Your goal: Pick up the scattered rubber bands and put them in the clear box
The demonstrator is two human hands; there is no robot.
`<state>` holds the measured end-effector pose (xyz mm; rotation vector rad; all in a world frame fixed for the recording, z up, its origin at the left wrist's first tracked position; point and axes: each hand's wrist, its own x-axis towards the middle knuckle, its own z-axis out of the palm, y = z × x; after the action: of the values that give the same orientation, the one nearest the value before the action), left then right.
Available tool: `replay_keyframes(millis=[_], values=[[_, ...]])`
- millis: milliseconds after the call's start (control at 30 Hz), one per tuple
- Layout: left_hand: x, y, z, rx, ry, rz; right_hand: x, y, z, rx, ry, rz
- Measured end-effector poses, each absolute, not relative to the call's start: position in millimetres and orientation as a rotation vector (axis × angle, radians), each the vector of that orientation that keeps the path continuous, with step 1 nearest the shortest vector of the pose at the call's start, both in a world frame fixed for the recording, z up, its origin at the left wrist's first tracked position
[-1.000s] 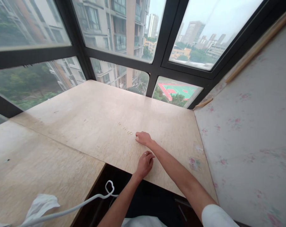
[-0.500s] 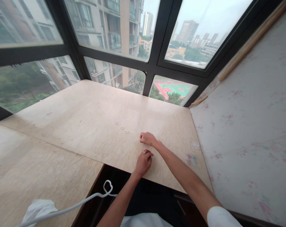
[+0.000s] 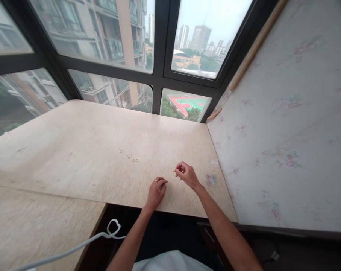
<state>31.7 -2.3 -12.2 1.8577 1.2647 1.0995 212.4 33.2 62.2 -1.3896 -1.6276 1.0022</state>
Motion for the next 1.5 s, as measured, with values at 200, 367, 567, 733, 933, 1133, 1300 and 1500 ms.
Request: replay_keyframes(millis=[200,367,567,733,933,1133,1300,1500], values=[[31,0,-14,1.874,1.288,1.085,251,1,60,-1.459,-1.34,0.866],[31,1,-15,1.893,1.315,1.072,294,-27,53,-1.58,-1.239,0.724],[32,2,-13,1.918,1.329,1.065,349,-46,44,-1.733,-1.155,0.452],[33,2,-11,1.922,1.349,1.063,374,-49,35,-1.834,-1.146,0.289],[33,2,-12,1.929,1.358,1.067,377,-51,30,-1.875,-1.221,0.243],[33,2,-11,1.907,1.358,1.045,361,-65,27,-1.802,-1.285,0.236],[35,3,-11,1.882,1.365,1.035,331,-85,2,-1.669,-1.49,0.281],[29,13,-8,1.714,1.382,1.083,327,-91,-18,-1.632,-1.599,0.31]])
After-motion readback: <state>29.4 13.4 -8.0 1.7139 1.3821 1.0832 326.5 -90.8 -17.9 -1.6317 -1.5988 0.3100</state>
